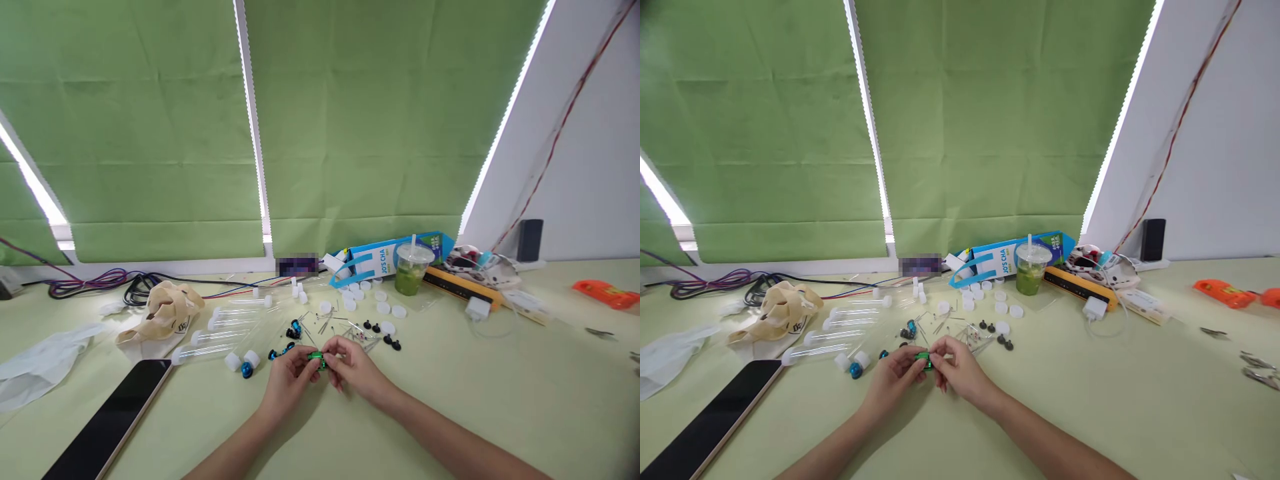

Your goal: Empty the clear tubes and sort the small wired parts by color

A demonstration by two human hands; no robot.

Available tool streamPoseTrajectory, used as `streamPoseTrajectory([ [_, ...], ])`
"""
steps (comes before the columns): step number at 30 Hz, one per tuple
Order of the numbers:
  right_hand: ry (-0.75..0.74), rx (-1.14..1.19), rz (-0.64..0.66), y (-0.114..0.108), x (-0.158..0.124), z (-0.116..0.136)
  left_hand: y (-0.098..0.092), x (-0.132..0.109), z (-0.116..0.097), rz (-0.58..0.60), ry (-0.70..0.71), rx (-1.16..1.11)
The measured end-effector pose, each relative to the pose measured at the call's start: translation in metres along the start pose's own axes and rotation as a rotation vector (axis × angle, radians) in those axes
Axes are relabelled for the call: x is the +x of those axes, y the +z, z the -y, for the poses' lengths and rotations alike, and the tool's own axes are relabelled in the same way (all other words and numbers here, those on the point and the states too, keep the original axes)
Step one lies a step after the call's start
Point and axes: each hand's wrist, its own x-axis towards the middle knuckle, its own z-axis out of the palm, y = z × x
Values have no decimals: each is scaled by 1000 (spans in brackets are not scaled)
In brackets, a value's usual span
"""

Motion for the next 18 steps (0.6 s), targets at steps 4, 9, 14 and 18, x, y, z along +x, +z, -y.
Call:
streamPoseTrajectory([
  [4,76,95,-7,1,0,0,-1,0,3,-2,3,7],
  [9,59,41,-41,1,1,-2,-2,0,3,16,11,27],
  [14,150,164,-48,2,1,0,-2,1,2,9,13,33],
  [18,104,117,-19,0,1,2,-1,1,1,3,12,40],
])
